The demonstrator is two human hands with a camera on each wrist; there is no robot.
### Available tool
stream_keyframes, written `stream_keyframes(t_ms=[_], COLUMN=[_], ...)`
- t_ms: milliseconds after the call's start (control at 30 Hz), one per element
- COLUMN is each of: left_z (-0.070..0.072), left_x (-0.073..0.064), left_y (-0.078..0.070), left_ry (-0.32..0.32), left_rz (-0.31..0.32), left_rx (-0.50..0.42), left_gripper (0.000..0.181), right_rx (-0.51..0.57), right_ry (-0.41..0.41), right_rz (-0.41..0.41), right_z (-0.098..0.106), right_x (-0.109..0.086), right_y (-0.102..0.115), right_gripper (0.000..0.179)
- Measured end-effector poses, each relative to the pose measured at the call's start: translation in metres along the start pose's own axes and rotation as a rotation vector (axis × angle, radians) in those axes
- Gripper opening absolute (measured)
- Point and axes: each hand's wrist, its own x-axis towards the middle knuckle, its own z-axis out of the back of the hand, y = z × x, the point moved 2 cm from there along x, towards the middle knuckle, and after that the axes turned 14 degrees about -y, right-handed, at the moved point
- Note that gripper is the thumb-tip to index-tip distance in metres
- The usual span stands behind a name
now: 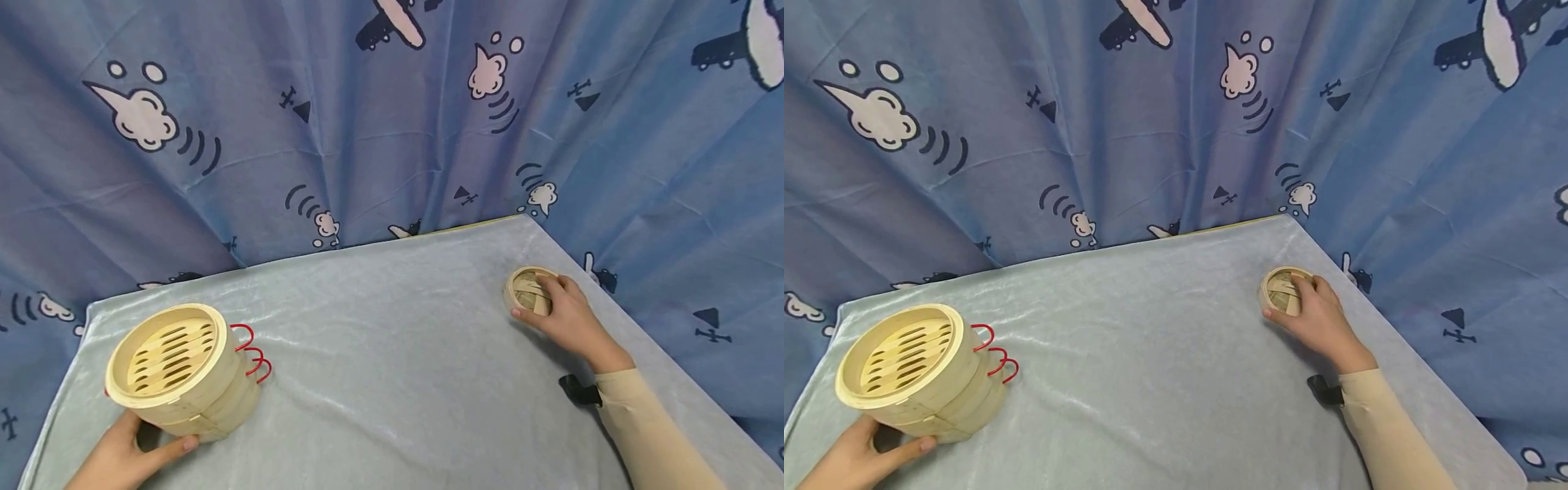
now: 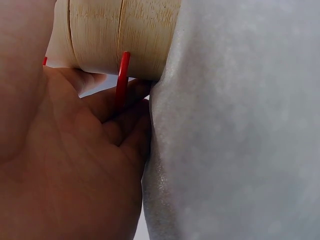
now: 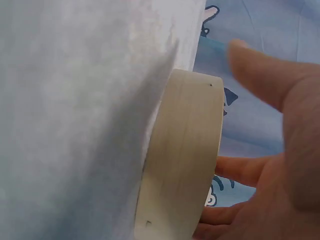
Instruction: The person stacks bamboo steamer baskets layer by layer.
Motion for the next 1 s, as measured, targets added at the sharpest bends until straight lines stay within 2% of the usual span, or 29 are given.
stream_keyframes(t_ms=[267, 400, 533, 633, 800, 1000], left_z=[0.0025, 0.0006, -0.001, -0.0019, -0.0019, -0.001], left_x=[0.0038, 0.0014, 0.0005, 0.0003, 0.0002, -0.0004], left_y=[-0.0019, -0.0009, -0.0002, -0.001, -0.0023, -0.0004], left_ry=[0.011, 0.003, -0.039, -0.053, -0.028, -0.042], left_rz=[0.009, 0.007, -0.044, -0.058, -0.027, -0.042], left_rx=[-0.014, -0.016, -0.014, -0.01, -0.022, -0.018], left_gripper=[0.107, 0.106, 0.102, 0.101, 0.103, 0.103], right_rx=[0.013, 0.016, 0.014, 0.007, 0.004, -0.01], right_ry=[0.046, 0.046, 0.044, 0.043, 0.037, 0.017], right_rz=[-0.082, -0.089, -0.093, -0.099, -0.112, -0.105], right_z=[-0.0038, -0.0038, -0.0017, -0.0008, -0.0009, -0.0007], right_x=[0.0004, -0.0007, -0.0018, -0.0032, -0.0031, -0.0025], right_y=[-0.0087, -0.0097, -0.009, -0.0092, -0.0092, -0.0091], right_gripper=[0.114, 0.115, 0.113, 0.113, 0.114, 0.113])
